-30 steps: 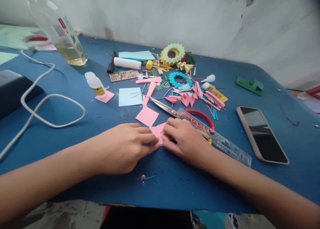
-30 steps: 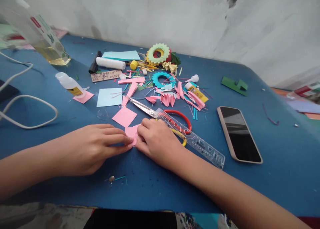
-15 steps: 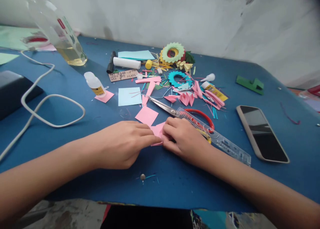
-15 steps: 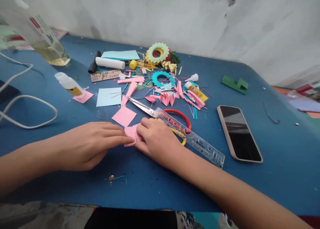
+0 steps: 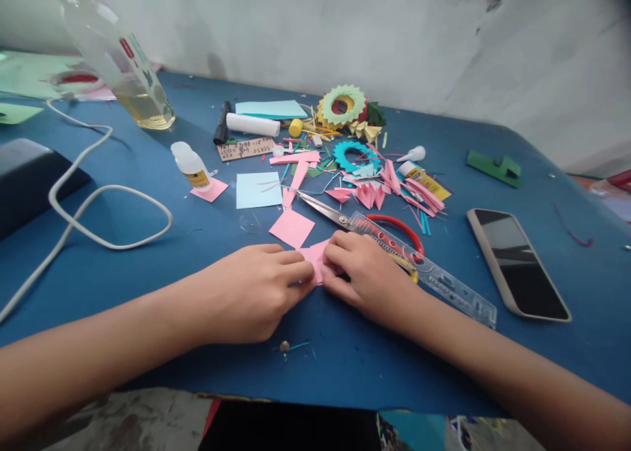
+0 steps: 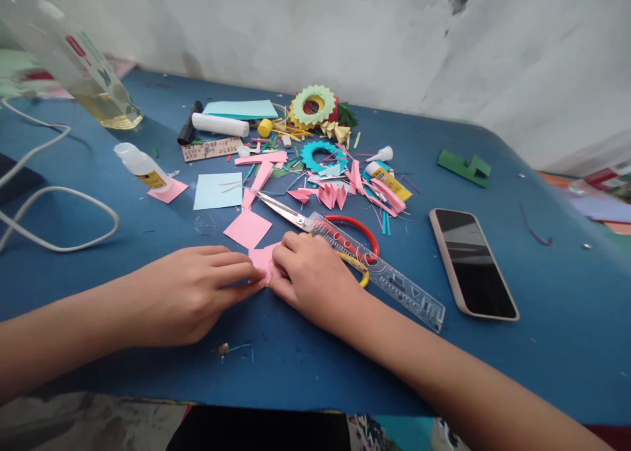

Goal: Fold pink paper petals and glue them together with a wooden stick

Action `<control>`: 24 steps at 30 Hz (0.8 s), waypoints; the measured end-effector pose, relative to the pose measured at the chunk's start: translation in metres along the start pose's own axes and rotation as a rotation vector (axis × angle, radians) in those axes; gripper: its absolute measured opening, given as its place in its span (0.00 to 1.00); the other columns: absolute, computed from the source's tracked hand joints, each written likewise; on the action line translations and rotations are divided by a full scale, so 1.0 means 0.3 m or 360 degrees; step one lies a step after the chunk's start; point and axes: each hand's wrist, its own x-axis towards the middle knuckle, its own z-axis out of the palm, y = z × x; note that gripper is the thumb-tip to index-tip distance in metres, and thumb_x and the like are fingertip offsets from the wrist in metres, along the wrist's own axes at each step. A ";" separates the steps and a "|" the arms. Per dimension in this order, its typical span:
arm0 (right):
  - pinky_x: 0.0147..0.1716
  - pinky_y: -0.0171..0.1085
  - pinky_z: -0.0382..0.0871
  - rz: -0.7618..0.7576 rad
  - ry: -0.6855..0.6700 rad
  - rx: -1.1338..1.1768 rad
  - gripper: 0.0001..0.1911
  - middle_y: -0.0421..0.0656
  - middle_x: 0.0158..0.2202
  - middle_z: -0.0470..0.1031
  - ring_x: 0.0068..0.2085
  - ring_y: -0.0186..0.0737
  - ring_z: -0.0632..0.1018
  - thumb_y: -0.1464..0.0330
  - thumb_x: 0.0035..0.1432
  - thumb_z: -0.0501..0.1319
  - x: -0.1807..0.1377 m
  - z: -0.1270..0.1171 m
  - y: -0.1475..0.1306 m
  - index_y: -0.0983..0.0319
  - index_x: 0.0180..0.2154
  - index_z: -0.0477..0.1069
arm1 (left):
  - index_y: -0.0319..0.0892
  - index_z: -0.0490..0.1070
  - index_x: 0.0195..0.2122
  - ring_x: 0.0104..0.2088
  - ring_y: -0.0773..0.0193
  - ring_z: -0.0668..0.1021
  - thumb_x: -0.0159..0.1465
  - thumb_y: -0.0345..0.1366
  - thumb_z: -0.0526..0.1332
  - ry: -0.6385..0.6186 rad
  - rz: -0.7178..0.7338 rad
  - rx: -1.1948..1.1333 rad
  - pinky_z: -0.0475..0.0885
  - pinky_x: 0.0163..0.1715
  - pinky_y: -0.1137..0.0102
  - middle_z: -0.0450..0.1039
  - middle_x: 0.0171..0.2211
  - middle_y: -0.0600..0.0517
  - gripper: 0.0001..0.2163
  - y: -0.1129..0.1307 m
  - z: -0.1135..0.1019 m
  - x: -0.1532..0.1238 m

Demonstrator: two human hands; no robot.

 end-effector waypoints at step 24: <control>0.30 0.39 0.56 -0.0464 0.0241 -0.0353 0.10 0.40 0.22 0.71 0.27 0.37 0.66 0.70 0.57 0.56 -0.083 -0.048 0.031 0.60 0.29 0.76 | 0.38 0.75 0.34 0.40 0.58 0.77 0.61 0.28 0.51 0.0137 -0.0065 0.0009 0.72 0.39 0.64 0.77 0.39 0.47 0.12 0.015 -0.002 0.006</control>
